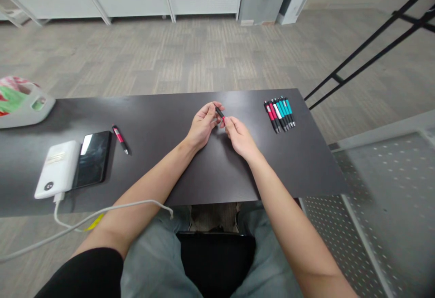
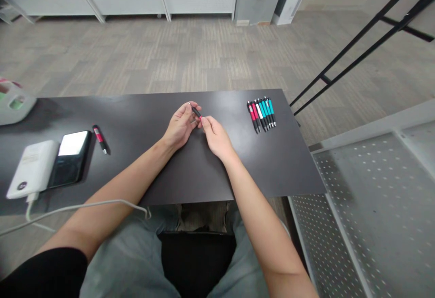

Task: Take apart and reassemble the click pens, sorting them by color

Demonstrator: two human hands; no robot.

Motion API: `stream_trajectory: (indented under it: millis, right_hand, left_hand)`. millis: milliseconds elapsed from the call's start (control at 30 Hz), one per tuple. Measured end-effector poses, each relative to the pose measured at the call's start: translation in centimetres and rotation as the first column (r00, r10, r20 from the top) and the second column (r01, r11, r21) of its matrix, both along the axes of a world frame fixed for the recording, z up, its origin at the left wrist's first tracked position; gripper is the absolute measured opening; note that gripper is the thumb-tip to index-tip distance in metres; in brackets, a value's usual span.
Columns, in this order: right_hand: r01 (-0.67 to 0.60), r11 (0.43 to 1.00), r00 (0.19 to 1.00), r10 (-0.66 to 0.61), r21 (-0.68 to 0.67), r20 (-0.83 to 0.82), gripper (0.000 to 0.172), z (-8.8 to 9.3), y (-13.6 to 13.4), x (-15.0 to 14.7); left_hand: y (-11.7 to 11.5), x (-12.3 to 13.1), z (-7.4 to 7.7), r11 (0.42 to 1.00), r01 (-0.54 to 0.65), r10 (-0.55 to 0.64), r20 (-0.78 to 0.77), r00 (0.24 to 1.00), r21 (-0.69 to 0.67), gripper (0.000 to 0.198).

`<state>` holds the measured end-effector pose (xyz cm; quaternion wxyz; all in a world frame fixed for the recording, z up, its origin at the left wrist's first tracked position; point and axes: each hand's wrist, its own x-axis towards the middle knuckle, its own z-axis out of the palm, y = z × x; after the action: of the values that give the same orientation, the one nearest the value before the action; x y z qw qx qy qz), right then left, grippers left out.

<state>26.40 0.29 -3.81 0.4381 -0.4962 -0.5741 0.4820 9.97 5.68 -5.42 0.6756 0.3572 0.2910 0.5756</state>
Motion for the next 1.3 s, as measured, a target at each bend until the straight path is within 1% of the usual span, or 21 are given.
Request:
stream_trajectory:
  millis: [100,200,267,400,433,533,633,733,800,867,933,1000,1067,1100,1167,1233,1300]
  right_hand:
    - [0.067,0.988,0.991,-0.082,0.140,0.103,0.059,-0.7,0.3,0.1]
    - [0.100,0.975,0.981,-0.129,0.197,0.143,0.045,-0.6,0.2,0.1]
    - [0.118,0.970,0.976,-0.153,0.213,0.153,0.042,-0.5,0.2,0.1]
    - [0.103,0.964,0.973,-0.149,0.244,0.178,0.048,-0.5,0.3,0.3]
    - [0.099,0.962,0.973,-0.148,0.255,0.179,0.047,-0.5,0.4,0.4]
    - [0.107,0.964,0.974,-0.151,0.244,0.170,0.034,-0.5,0.3,0.5]
    - [0.106,0.972,0.975,-0.143,0.211,0.172,0.037,-0.5,0.2,0.5]
    - [0.075,0.968,0.979,-0.117,0.241,0.165,0.046,-0.5,0.3,0.5]
    - [0.072,0.963,0.980,-0.117,0.261,0.163,0.043,-0.6,0.4,0.4]
    - [0.085,0.965,0.975,-0.131,0.246,0.178,0.038,-0.7,0.5,0.5]
    - [0.092,0.971,0.971,-0.137,0.222,0.196,0.038,-0.8,0.5,0.5]
    - [0.078,0.971,0.970,-0.126,0.226,0.206,0.044,-0.9,0.6,0.5]
    - [0.068,0.966,0.968,-0.125,0.249,0.219,0.051,-1.0,0.7,0.6]
    - [0.071,0.964,0.965,-0.131,0.255,0.229,0.051,-1.0,0.7,0.6]
    - [0.090,0.964,0.958,-0.152,0.249,0.244,0.046,-1.0,0.7,0.6]
    - [0.094,0.967,0.956,-0.153,0.235,0.251,0.042,-0.9,0.7,0.6]
    - [0.077,0.970,0.958,-0.136,0.232,0.251,0.041,-0.8,0.5,0.6]
  left_hand:
    - [-0.1,0.3,0.2,0.999,-0.050,0.050,-0.017,0.999,-0.016,0.021]
    - [-0.1,0.3,0.4,0.995,-0.094,0.094,-0.053,0.994,-0.011,0.022]
    - [-0.1,0.1,0.5,0.995,-0.103,0.104,-0.069,0.992,0.015,0.028]
    - [-0.1,-0.4,0.6,0.994,-0.091,0.096,-0.083,0.992,0.062,0.045]
    - [0.0,-0.4,0.7,0.993,-0.099,0.104,-0.093,0.990,0.059,0.047]
    - [0.0,-0.6,0.9,0.990,-0.138,0.141,-0.137,0.981,0.030,0.046]
    - [0.1,-0.6,1.1,0.989,-0.146,0.148,-0.169,0.974,0.026,0.044]
    - [0.1,-0.7,1.2,0.989,-0.148,0.151,-0.193,0.970,0.028,0.042]
    - [0.0,-0.7,1.2,0.987,-0.156,0.158,-0.201,0.967,0.026,0.040]
    - [0.0,-0.8,1.2,0.986,-0.163,0.166,-0.207,0.964,0.031,0.040]
    - [0.1,-0.9,1.1,0.984,-0.175,0.179,-0.216,0.960,0.038,0.041]
    - [0.4,-1.1,1.0,0.978,-0.204,0.208,-0.236,0.949,0.042,0.042]
    - [0.9,-1.7,0.9,0.966,-0.251,0.259,-0.273,0.927,0.061,0.041]
    - [1.3,-2.1,0.9,0.957,-0.276,0.290,-0.302,0.908,0.087,0.040]
    - [2.0,-3.1,0.9,0.934,-0.311,0.356,-0.376,0.856,0.175,0.039]
    - [2.5,-4.5,1.1,0.911,-0.300,0.403,-0.457,0.793,0.283,0.040]
    - [2.5,-6.0,1.3,0.896,-0.264,0.427,-0.524,0.737,0.358,0.038]
